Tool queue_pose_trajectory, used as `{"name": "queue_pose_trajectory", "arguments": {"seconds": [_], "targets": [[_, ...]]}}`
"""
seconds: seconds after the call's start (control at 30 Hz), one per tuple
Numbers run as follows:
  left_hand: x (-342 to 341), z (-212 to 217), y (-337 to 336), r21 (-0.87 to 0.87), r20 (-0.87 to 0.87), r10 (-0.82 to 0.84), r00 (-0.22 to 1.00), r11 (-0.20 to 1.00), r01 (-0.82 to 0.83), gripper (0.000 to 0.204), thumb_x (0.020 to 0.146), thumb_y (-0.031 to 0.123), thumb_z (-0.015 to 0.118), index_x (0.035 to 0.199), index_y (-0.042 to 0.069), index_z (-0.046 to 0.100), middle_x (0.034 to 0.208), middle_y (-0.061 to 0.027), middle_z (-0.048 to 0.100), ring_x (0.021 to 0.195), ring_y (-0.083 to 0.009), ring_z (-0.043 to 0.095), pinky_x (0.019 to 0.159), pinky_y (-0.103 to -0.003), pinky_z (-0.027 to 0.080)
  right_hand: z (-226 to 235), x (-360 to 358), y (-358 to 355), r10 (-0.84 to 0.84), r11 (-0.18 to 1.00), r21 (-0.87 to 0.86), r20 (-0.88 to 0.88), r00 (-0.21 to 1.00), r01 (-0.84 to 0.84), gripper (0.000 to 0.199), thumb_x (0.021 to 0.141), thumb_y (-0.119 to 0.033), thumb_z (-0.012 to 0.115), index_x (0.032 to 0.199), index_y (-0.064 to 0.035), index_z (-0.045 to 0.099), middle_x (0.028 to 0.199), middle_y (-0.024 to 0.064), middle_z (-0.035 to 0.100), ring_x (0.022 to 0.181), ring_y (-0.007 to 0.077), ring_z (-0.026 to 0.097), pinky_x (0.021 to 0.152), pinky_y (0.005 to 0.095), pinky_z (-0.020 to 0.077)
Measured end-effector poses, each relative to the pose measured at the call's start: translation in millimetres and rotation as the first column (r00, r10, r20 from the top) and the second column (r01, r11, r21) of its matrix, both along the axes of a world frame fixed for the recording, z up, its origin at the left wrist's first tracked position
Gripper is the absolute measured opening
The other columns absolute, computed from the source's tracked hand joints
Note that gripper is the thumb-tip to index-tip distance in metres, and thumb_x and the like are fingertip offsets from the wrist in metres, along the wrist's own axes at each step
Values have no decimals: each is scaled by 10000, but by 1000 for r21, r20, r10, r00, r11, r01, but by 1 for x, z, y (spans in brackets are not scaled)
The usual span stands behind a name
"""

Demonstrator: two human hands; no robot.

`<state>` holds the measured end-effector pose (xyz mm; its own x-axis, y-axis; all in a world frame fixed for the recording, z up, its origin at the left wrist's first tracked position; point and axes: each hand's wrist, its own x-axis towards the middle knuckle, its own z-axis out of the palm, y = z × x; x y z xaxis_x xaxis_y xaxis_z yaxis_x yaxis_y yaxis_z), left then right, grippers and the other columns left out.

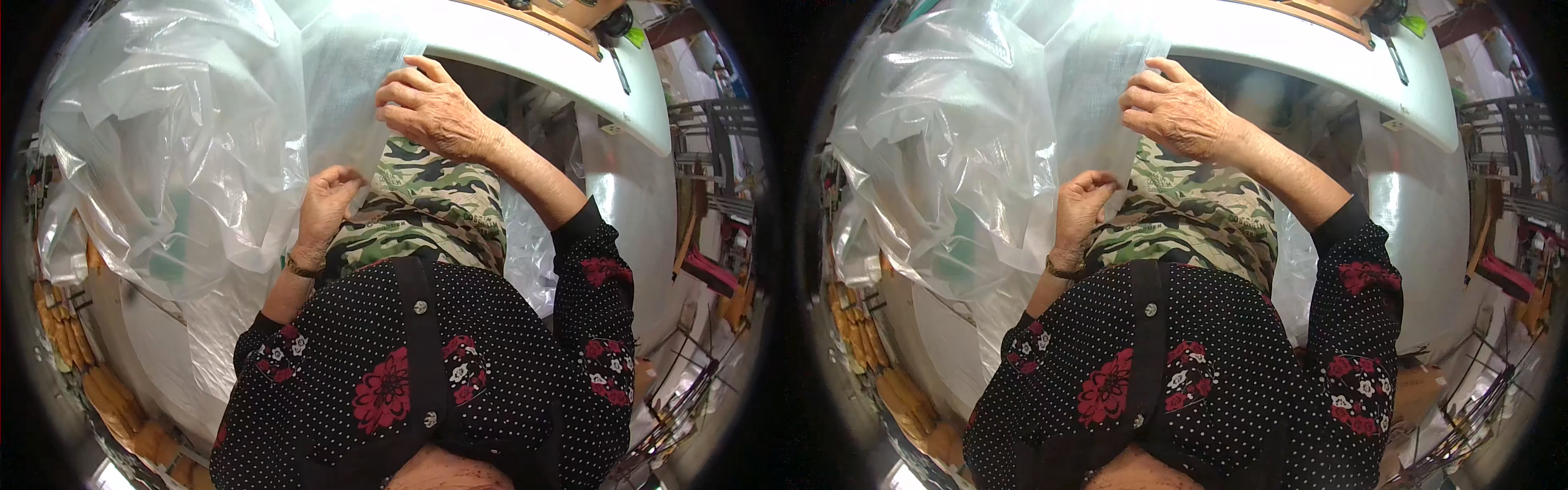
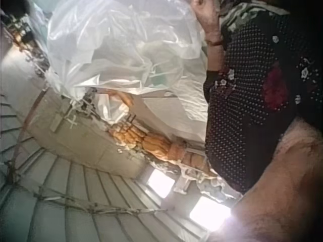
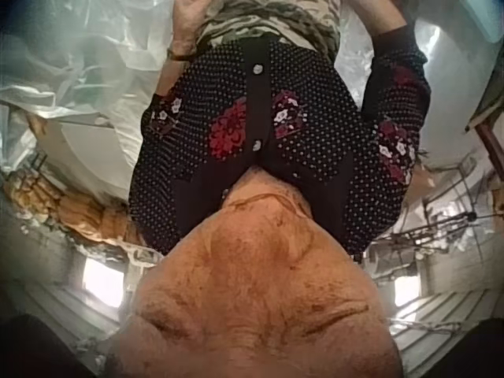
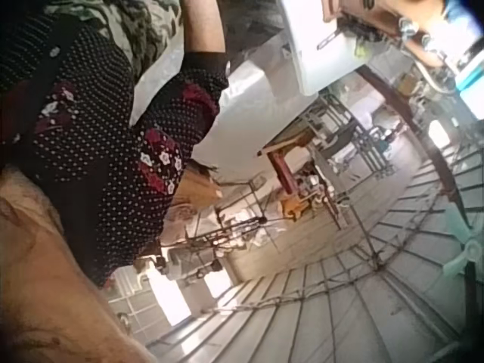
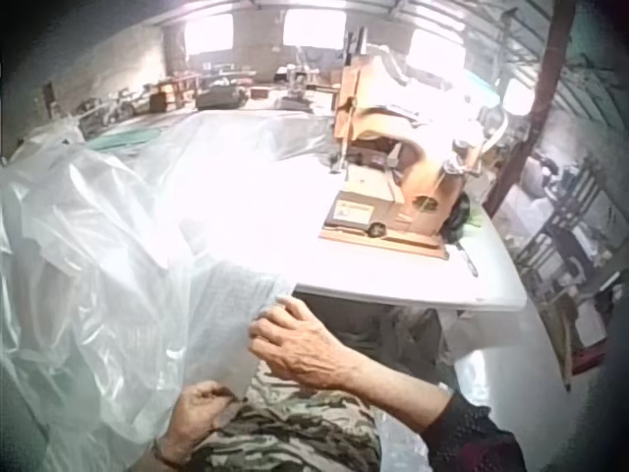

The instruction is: Sewing the edges of large plastic sheets using an industrial sewing machine

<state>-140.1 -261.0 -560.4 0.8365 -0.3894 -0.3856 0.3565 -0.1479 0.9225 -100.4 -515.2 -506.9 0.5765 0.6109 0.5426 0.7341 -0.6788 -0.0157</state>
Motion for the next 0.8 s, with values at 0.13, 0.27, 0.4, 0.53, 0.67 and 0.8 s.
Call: {"name": "queue_pose_trajectory", "arguments": {"seconds": [0.13, 0.27, 0.4, 0.53, 0.67, 0.8], "targets": [[-16, 4, -2, -120, 1, 129, 992, 985, -128, 219, 933, 54, 590, 1139, 12, 650, 966, -37, 646, 556, -26, 531, 485, -158, 439, 0, 3, 7, 77, 992, -93, -114, 990, -88, 163, 837, -202, 666, 971, -118, 627, 1042, 9, 586, 1091, 183, 533, 1137, 467, 289], [-24, 2, -4, -127, 203, 176, 963, 980, -152, 328, 929, -9, 559, 1254, 4, 603, 950, -39, 603, 641, -47, 571, 570, -184, 508, -1, 0, 13, 81, 989, -102, -196, 977, -103, 140, 866, -212, 662, 971, -128, 621, 1002, 13, 578, 1060, 186, 536, 1117, 476, 289], [-22, 0, -8, -85, 378, 170, 910, 985, -148, 319, 910, -29, 594, 1227, -9, 626, 887, -18, 564, 678, -55, 554, 617, -187, 482, 0, -4, 16, 80, 989, -107, -209, 975, -104, 114, 884, -209, 656, 949, -131, 606, 957, 17, 561, 1027, 190, 537, 1098, 492, 284], [-20, 4, -17, -63, 545, 195, 815, 979, -192, 249, 893, -12, 644, 1141, -6, 665, 877, -16, 559, 674, -54, 516, 608, -203, 447, 2, -6, 18, 78, 989, -105, -230, 970, -104, 93, 874, -174, 651, 912, -122, 584, 914, 23, 543, 996, 200, 531, 1077, 511, 283], [-19, 14, -21, 109, 692, 114, 713, 959, -260, 144, 864, 7, 685, 1006, -9, 664, 816, -33, 548, 648, -95, 498, 589, -236, 430, 4, -9, 22, 102, 991, -68, -220, 970, -119, 77, 854, -111, 634, 890, -106, 565, 866, 36, 516, 960, 216, 525, 1059, 526, 284], [-18, 24, -22, 86, 773, 103, 626, 961, -265, 91, 858, -22, 665, 947, -16, 655, 775, -43, 576, 625, -124, 515, 586, -259, 433, 4, -12, 24, 107, 989, -71, -238, 965, -128, 82, 852, -108, 631, 872, -102, 551, 855, 43, 508, 950, 224, 522, 1045, 523, 293]]}}
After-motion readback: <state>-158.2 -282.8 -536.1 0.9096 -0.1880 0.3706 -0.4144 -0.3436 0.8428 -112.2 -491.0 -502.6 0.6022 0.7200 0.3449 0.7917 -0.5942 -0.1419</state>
